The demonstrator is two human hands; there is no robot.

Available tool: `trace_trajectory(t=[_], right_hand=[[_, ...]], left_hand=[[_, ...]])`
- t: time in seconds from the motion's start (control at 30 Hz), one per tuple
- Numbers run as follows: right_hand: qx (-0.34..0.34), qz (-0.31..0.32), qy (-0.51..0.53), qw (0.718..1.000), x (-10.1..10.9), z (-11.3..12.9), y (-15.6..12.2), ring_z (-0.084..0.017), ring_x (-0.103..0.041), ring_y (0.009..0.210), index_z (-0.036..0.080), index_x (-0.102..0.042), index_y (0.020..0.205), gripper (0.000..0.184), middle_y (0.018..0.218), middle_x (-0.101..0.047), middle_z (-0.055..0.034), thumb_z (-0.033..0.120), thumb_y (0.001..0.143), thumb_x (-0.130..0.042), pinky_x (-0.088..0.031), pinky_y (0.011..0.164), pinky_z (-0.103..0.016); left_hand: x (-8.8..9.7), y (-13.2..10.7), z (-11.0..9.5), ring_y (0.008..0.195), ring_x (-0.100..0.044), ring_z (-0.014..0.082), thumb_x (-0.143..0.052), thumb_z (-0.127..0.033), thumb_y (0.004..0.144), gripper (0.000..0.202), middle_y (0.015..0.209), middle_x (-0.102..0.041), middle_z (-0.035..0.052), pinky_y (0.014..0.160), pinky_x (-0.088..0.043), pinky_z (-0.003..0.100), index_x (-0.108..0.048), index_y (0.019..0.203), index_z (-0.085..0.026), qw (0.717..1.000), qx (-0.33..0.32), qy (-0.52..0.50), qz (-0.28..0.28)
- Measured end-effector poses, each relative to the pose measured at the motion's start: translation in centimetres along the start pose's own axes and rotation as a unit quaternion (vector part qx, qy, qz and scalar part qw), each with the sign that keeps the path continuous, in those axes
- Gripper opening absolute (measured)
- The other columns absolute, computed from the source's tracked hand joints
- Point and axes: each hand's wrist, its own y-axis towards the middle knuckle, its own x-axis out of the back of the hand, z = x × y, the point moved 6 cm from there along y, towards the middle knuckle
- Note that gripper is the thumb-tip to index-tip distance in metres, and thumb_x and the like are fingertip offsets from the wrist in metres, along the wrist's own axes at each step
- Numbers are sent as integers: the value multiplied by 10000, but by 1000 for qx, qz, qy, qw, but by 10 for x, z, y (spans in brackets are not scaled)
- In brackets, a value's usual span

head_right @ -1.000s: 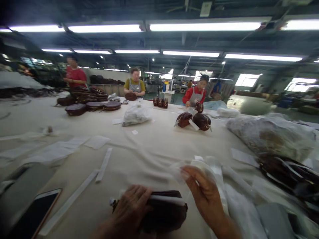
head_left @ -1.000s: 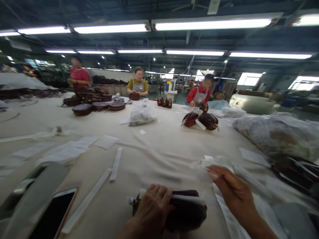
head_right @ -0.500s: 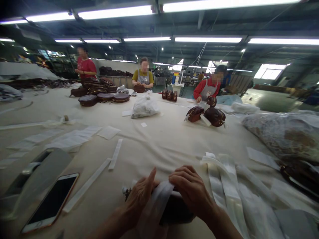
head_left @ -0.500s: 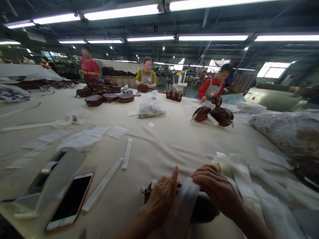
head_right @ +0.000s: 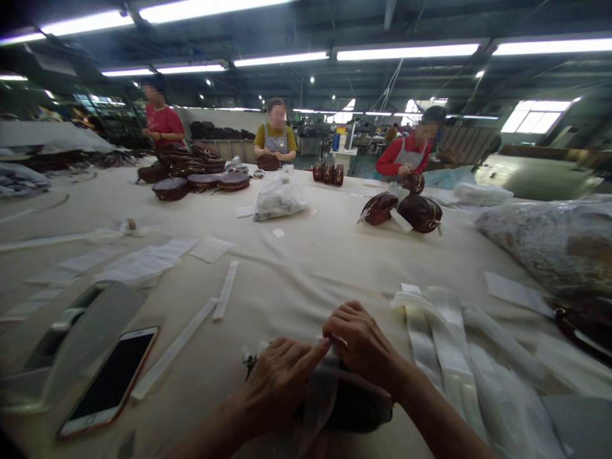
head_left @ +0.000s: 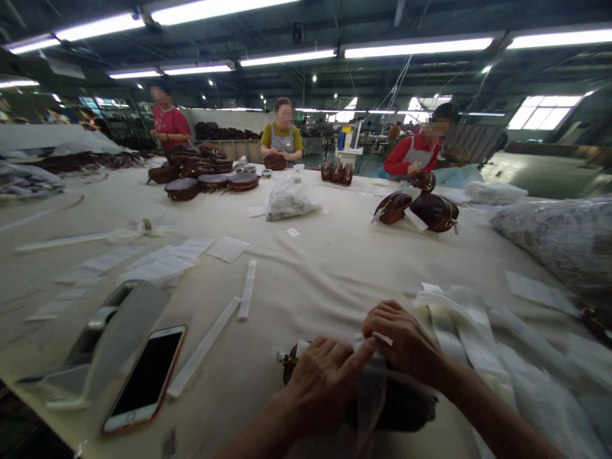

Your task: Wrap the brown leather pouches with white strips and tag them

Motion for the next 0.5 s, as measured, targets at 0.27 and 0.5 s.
trace_trajectory(t=[0.27, 0.5], right_hand=[[-42, 127, 78, 988, -12, -19, -6, -165, -593, 815, 185, -664, 977, 152, 853, -677, -59, 216, 877, -553, -400, 790, -319], [-131, 166, 264, 941, -36, -55, -15, -189, -610, 899, 199, -729, 938, 302, 925, -693, -82, 452, 806, -630, -456, 840, -332]], left_hand=[[5, 2, -1, 763, -570, 206, -409, -207, 916, 343, 926, -612, 74, 672, -455, 336, -470, 1252, -172, 1000, 8, -1, 2], [10, 6, -1, 899, -603, 202, -328, -211, 942, 305, 1162, -610, 128, 732, -463, 328, -524, 1161, -127, 999, -24, -1, -21]])
